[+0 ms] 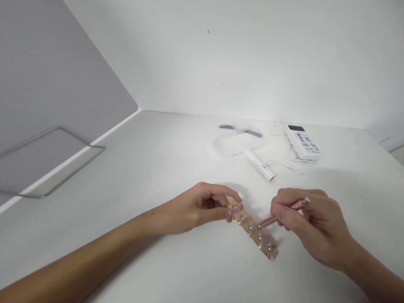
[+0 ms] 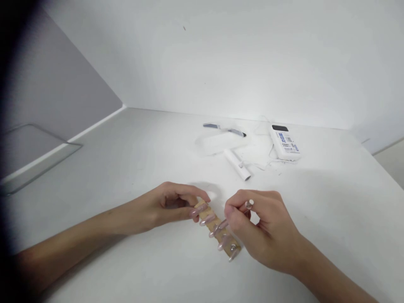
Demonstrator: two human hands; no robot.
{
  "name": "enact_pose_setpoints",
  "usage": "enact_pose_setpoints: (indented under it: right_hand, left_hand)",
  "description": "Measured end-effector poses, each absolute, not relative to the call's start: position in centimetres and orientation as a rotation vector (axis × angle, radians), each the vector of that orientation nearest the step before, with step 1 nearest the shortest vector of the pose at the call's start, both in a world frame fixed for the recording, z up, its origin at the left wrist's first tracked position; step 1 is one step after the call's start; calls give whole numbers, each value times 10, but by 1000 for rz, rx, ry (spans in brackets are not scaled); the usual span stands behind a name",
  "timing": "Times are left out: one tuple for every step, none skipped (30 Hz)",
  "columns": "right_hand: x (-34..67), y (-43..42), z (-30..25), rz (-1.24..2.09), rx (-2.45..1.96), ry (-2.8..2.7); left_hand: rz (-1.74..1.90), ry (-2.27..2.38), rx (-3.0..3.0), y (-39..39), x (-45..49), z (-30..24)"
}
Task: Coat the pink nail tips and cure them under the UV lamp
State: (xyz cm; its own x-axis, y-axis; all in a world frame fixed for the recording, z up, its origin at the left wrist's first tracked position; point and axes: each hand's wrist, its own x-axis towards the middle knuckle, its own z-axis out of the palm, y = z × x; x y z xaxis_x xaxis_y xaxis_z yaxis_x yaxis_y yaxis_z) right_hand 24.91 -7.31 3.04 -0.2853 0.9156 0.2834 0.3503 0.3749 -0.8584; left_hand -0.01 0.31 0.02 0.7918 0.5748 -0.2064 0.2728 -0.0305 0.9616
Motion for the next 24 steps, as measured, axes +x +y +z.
enact_pose_setpoints:
  right_hand:
    - [249,-73,31,881,-1095,-1821]
    - [249,-73,31,886,-1088,-1819]
    - [248,-73,31,888,-1081,-1818]
    - [248,-73,31,891,-1077,-1816]
    - [248,-73,31,894,-1078,-1816]
    - [249,-73,31,896,-1079,-1817]
    - [249,-73,31,897,-1084,-1819]
    - [249,-73,30,897,-1089,-1826]
    - [250,-73,30,893,-1094,-1830]
    - [250,-73,30,889,-1096,-1836]
    - [250,-73,30,883,-1096,-1842]
    - [250,-73,30,878,-1093,-1847]
    - [250,-72,30,878,-1085,-1853]
    - [250,-72,31,880,-1076,-1857]
    - [250,-72,31,884,-1066,-1861]
    - [250,-72,31,888,-1056,-1866]
    - [250,-72,32,893,-1051,-1872]
    - [250,-72,32,895,-1048,-1879]
    - [250,-72,33,898,-1049,-1883]
    - [250,-73,33,904,-1042,-1889]
    - [249,-73,34,911,-1029,-1889]
    - [249,-72,34,915,-1016,-1891]
    - [249,-72,35,917,-1005,-1891]
    - [249,-72,35,915,-1004,-1891]
  left_hand:
    - [275,683,1594,3,0,0]
    - [271,676,1556,3,-1,0]
    - [270,670,1525,3,-1,-1]
    - [271,669,1517,3,-1,-1]
    - [272,668,1513,3,-1,-1]
    - [275,666,1510,4,-1,-1]
    - [275,664,1506,4,0,-1]
    - [281,663,1504,4,0,-1]
    - [283,662,1505,4,1,-1]
    - [282,661,1507,4,1,0]
    - [282,662,1510,5,1,0]
    - [282,664,1513,5,1,0]
    - [282,665,1515,5,1,0]
    - [282,665,1515,6,1,-1]
    - [283,666,1513,6,1,-1]
    - [286,665,1511,6,1,-1]
    - [287,662,1509,7,1,-1]
    - [287,660,1506,7,1,-1]
    - [285,660,1504,7,2,-1]
    - [284,661,1503,7,2,-1]
    - [282,663,1504,7,2,-1]
    - [279,665,1504,7,2,-1]
    - [280,665,1501,7,3,-1]
    - [287,660,1493,7,3,-1]
